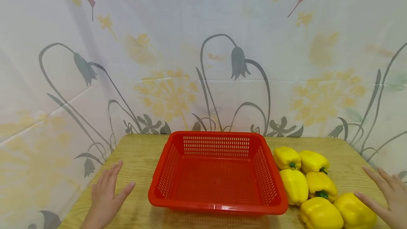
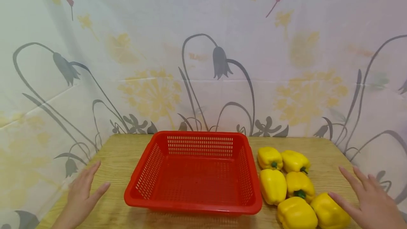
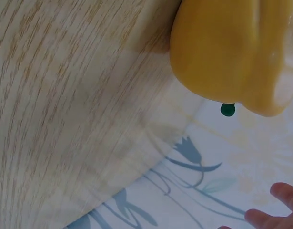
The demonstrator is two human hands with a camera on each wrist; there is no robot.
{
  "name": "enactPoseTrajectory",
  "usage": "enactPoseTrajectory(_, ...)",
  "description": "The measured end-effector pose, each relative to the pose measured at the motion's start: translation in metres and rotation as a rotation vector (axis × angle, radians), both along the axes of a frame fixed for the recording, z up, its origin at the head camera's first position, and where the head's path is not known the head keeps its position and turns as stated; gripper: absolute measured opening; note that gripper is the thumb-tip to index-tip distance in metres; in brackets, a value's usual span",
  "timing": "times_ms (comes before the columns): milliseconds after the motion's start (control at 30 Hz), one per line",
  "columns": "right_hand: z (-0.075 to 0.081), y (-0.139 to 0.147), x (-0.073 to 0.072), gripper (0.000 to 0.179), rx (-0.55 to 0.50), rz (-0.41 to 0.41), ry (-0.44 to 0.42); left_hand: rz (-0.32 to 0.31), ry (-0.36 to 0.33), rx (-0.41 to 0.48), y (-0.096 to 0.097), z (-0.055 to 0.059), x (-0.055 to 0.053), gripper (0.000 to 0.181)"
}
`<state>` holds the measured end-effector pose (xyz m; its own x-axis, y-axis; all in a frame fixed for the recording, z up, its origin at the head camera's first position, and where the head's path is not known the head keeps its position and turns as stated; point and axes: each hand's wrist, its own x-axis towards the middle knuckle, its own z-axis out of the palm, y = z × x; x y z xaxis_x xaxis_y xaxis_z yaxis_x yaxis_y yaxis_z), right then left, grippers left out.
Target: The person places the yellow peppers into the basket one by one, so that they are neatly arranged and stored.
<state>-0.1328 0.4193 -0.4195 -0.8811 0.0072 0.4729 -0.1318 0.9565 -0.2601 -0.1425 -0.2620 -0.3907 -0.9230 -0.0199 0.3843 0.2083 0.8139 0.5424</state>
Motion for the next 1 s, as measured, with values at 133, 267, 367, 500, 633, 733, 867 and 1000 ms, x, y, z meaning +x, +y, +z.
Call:
enactPoseTrajectory(133,-0.004,-0.001,-0.001,0.086,-0.004,-0.005,-0.037,-0.018,-0.019,0.059,0.004,0.001,0.002,0.073)
enactPoseTrajectory(267,-0.007,-0.001,0.0,0.086,-0.007,-0.013,-0.024,-0.032,-0.074,0.12,0.012,0.0,0.003,0.077)
enactPoseTrajectory(367,-0.007,-0.001,0.001,0.085,-0.025,-0.016,-0.035,-0.042,-0.13,0.178,0.019,0.0,0.003,0.079)
enactPoseTrajectory(500,-0.007,-0.004,0.002,0.084,-0.056,-0.013,-0.047,-0.067,-0.177,0.283,0.026,0.0,0.002,0.079)
enactPoseTrajectory(633,-0.007,-0.005,0.004,0.083,-0.085,0.001,-0.062,-0.081,-0.215,0.365,0.031,-0.001,0.0,0.076)
enactPoseTrajectory(733,-0.008,-0.004,0.003,0.083,-0.093,0.014,-0.079,-0.076,-0.255,0.415,0.033,-0.003,0.0,0.072)
enactPoseTrajectory(867,-0.009,-0.004,0.003,0.083,-0.094,0.014,-0.109,-0.069,-0.284,0.459,0.037,-0.005,-0.001,0.069)
enactPoseTrajectory(1000,-0.012,-0.005,0.002,0.082,-0.118,0.004,-0.147,-0.075,-0.274,0.493,0.041,-0.008,0.001,0.064)
